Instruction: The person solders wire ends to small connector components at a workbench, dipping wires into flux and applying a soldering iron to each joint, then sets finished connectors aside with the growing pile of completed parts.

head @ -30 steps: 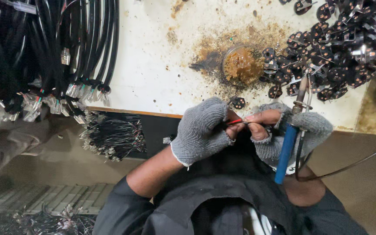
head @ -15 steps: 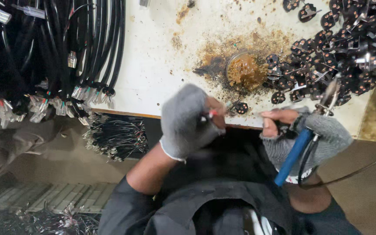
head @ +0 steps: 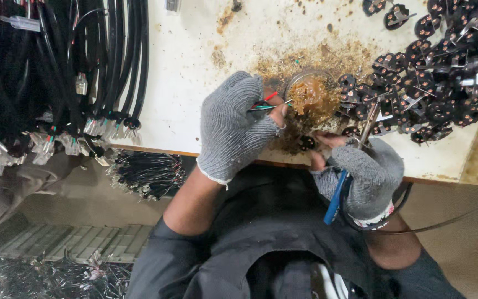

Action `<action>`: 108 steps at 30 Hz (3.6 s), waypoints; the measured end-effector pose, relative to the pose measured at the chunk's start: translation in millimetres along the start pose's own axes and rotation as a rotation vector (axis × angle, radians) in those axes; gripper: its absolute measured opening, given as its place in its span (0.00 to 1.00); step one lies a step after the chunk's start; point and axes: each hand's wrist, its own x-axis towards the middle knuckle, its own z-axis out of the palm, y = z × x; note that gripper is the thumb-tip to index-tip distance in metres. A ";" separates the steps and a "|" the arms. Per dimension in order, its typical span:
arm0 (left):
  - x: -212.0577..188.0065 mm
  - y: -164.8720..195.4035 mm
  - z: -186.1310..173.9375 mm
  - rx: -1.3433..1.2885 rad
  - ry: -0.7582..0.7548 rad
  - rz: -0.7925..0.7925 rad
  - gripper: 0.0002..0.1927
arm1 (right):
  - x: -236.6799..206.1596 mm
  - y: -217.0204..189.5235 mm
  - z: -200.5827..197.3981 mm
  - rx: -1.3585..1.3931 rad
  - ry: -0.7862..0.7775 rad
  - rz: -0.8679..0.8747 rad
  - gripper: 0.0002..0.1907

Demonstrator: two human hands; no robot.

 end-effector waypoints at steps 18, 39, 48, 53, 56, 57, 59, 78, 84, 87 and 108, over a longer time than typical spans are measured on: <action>-57.7 10.5 9.6 -0.049 -0.172 0.122 0.12 | -14.5 -12.2 -36.9 0.239 -0.105 0.209 0.33; -64.6 9.5 22.0 -0.014 -0.037 0.206 0.16 | -1.5 -7.3 -10.3 -0.123 -0.151 0.085 0.15; -60.0 10.3 20.0 0.048 -0.119 0.165 0.17 | -4.5 -8.5 -3.1 0.619 -0.072 0.890 0.12; -58.7 12.5 15.3 0.018 -0.142 0.167 0.16 | -5.3 -5.6 -24.3 0.294 -0.198 0.311 0.24; -57.6 13.0 15.0 0.031 -0.143 0.171 0.16 | -27.5 0.4 -39.1 0.294 -0.235 0.347 0.30; -57.3 12.9 15.7 0.035 -0.142 0.176 0.16 | -36.9 6.5 -40.1 0.223 -0.228 0.285 0.30; -57.0 12.5 17.5 0.056 -0.148 0.194 0.15 | -55.1 23.2 -37.8 0.030 -0.222 0.146 0.29; -56.5 12.8 18.8 0.070 -0.200 0.145 0.14 | -57.4 47.3 -18.3 -0.168 -0.418 -0.239 0.11; -54.2 13.8 18.0 0.047 -0.211 0.134 0.15 | -49.2 46.9 -19.9 -0.145 -0.525 -0.265 0.12; -54.4 13.5 18.6 0.067 -0.179 0.165 0.14 | -47.0 44.5 -19.9 -0.182 -0.488 -0.293 0.11; -52.9 15.6 17.1 0.111 -0.213 0.153 0.12 | -48.8 42.8 -29.2 0.015 -0.311 -0.264 0.10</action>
